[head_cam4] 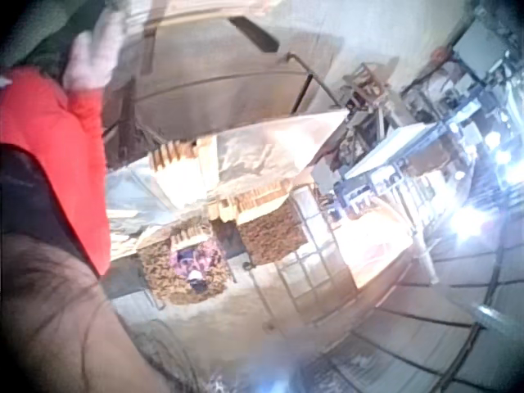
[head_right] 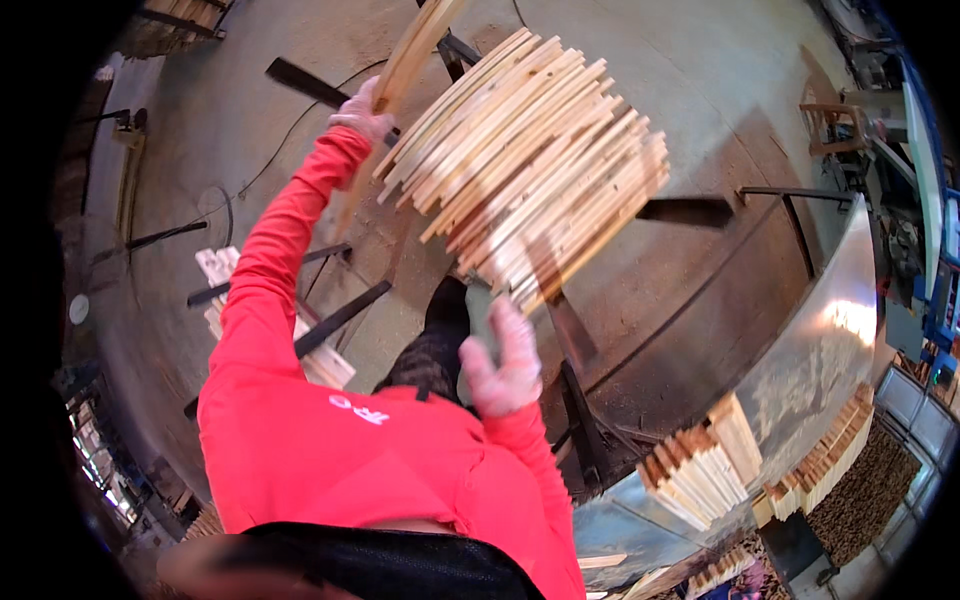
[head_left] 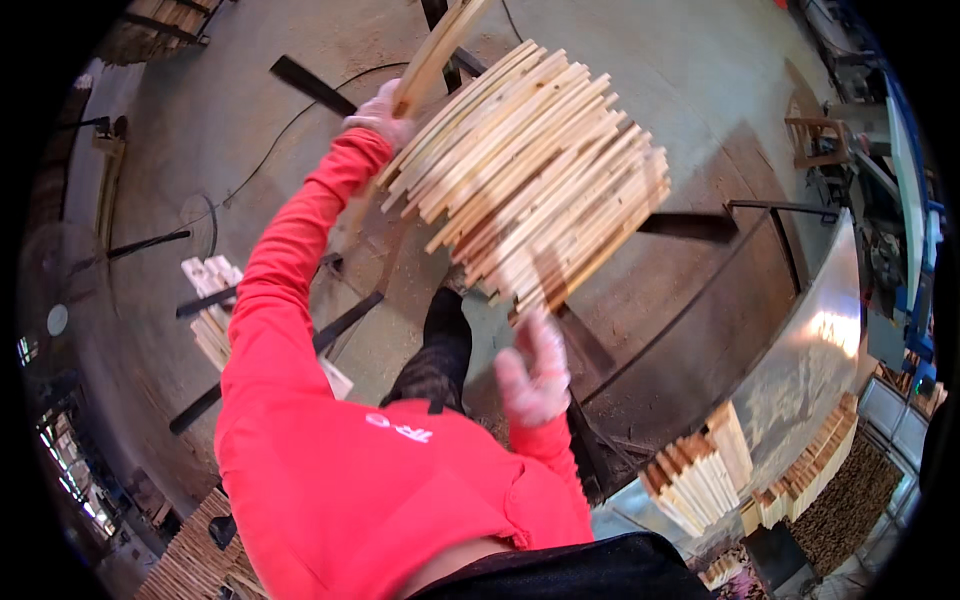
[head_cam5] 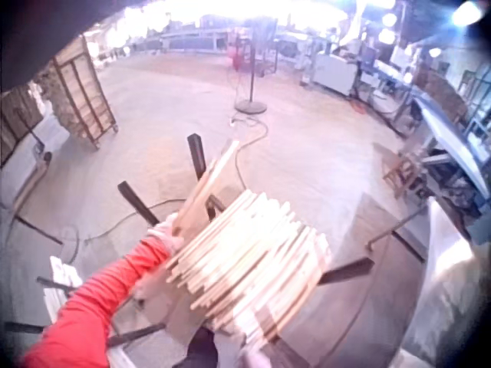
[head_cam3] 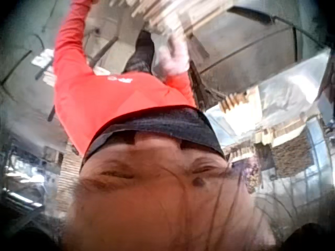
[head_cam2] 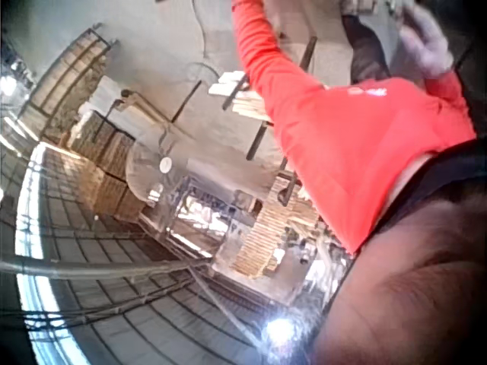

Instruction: The person repeatedly picks up wooden planks from a pile on a metal table and stacks them neatly on a nearby rack. The person handles the planks one by one or in small groups, aligning them before placing them on the rack.

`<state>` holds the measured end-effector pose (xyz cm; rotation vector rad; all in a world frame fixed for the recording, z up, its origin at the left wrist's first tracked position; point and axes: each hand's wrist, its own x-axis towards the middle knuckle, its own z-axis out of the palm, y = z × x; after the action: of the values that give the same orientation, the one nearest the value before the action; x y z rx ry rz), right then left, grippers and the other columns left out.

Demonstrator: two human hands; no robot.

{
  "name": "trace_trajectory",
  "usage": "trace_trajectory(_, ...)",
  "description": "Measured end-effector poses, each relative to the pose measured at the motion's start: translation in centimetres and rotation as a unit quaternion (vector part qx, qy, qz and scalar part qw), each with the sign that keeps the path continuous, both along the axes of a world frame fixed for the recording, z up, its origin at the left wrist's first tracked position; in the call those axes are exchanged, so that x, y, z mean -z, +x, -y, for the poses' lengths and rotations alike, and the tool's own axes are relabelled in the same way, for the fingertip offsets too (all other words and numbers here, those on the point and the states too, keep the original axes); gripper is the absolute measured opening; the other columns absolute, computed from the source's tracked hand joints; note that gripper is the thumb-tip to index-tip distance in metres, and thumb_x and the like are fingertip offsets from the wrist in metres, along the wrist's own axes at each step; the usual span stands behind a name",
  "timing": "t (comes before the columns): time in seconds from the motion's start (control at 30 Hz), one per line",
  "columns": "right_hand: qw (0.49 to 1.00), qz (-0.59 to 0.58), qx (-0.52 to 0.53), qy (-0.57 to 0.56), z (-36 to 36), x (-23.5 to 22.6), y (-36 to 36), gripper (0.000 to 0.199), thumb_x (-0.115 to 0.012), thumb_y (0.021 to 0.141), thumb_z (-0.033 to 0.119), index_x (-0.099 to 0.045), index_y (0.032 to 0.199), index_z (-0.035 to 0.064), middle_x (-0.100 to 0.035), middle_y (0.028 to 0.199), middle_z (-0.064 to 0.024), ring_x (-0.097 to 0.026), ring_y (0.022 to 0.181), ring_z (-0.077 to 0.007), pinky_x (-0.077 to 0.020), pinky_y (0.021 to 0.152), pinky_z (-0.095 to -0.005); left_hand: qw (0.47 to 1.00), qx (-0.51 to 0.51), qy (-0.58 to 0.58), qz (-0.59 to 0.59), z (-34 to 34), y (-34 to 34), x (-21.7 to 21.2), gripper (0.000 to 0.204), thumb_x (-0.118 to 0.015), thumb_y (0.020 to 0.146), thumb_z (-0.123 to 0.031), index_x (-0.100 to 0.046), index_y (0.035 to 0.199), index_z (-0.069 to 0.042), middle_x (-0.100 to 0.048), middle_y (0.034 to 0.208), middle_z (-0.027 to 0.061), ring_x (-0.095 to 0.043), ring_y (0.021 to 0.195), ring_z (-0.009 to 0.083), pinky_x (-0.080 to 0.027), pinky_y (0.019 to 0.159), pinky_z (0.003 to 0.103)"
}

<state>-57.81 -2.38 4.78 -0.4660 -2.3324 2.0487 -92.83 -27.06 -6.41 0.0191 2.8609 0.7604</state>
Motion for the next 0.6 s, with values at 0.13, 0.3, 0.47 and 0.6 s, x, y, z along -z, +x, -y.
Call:
trace_trajectory(0.13,0.978,0.042,-0.2,-0.05,2.1,-0.3,-6.4,0.054,-0.071,0.081,0.009,-0.053,0.131,-0.0008,-0.058,0.124,-0.02,-0.058,0.115,-0.0317,-0.0445,0.099,-0.0366,0.996,0.076,-0.028,0.042,3.8,-9.6,8.9,0.07,-0.061,0.08,-0.013,-0.035,0.143,-0.022,-0.06,0.119,0.0223,-0.058,0.109,0.0395,-0.047,0.092,0.039)
trace_trajectory(0.3,0.98,0.132,-0.134,0.061,1.9,2.0,-11.3,0.053,-0.072,0.08,0.012,-0.055,0.129,0.0011,-0.06,0.124,-0.0186,-0.059,0.114,-0.0311,-0.0458,0.097,-0.0358,0.963,0.225,0.04,-0.144,1.7,-12.9,22.2,0.072,-0.059,0.082,0.003,-0.036,0.146,-0.021,-0.052,0.132,0.0222,-0.057,0.11,0.0306,-0.044,0.096,0.029)
trace_trajectory(0.47,0.98,0.167,-0.102,0.02,2.2,3.5,-11.9,0.055,-0.072,0.08,0.012,-0.054,0.13,-0.0003,-0.059,0.126,-0.0187,-0.06,0.114,-0.0307,-0.0464,0.097,-0.0353,0.974,0.078,0.177,0.116,-0.8,-12.8,22.7,0.043,-0.071,0.083,-0.023,-0.061,0.124,-0.012,-0.035,0.145,0.0212,-0.045,0.127,0.0334,-0.036,0.106,0.032)
trace_trajectory(0.6,0.978,0.175,-0.114,-0.03,3.4,4.1,-12.1,0.055,-0.071,0.081,0.013,-0.052,0.131,-0.0019,-0.057,0.127,-0.0196,-0.059,0.115,-0.0314,-0.0456,0.098,-0.0357,0.972,0.135,-0.051,0.188,-2.0,-13.5,16.2,0.062,-0.076,0.076,-0.049,-0.063,0.122,-0.009,-0.031,0.147,0.0188,-0.043,0.129,0.0355,-0.033,0.11,0.039)
